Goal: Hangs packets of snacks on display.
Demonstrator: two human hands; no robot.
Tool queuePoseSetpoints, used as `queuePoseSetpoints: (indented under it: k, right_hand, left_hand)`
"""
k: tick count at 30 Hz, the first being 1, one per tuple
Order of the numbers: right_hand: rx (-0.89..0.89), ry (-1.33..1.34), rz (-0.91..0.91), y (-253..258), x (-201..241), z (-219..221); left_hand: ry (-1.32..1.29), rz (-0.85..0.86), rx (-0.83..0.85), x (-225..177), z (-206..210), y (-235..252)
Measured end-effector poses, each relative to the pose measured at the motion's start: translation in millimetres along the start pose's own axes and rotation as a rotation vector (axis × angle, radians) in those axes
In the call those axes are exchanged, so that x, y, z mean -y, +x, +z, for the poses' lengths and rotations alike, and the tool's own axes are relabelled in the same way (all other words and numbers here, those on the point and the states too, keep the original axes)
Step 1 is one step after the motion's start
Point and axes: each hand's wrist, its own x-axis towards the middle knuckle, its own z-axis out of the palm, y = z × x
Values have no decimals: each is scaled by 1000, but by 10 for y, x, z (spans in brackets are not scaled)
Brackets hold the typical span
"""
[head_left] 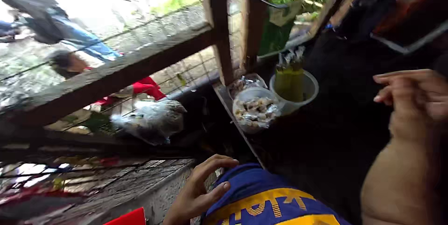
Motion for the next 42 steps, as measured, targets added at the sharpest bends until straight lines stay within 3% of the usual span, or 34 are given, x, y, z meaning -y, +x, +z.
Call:
queuePoseSetpoints:
  k: [4,11,16,18,24,29,30,33,35,37,42]
  right_hand:
    - [-246,14,299,-660,-212,136]
    - [-374,-8,340,-1526,40,462]
    - [-415,-83,531,-2402,533,804]
    - [-362,-131,702,-2926,711,1006]
    - [82,-41,1533,-4973,1357,1679]
    - [109,58,1991,-6554,2239,2136]
    - [37,58,2082,-6828,2408,2204]
    - [-484,57,2328,-7340,2876,2266]
    - [-732,80,2413,-7460,3011,2230]
    - [-818,139,2411,-7547,3022,2158]
    - [-551,180,2158,-7609,2828,1736]
  left_hand:
    - [-11,-40,76,23,73,142]
    - [-93,-53,459,129,100,469]
    - [-74,-29,798,128,231,387]
    - [-113,-43,931,171,236,309]
    - [-91,-215,1135,425,467,59]
    - [-140,-267,1389,372,839,-92]
    - [-140,-269,1416,365,903,-119]
    - [-108,-262,1466,367,1125,-223]
    - [-85,-264,1504,379,1292,-303]
    - [-67,-270,1531,388,1492,-416]
    - [-30,-287,1568,293,2176,-758]
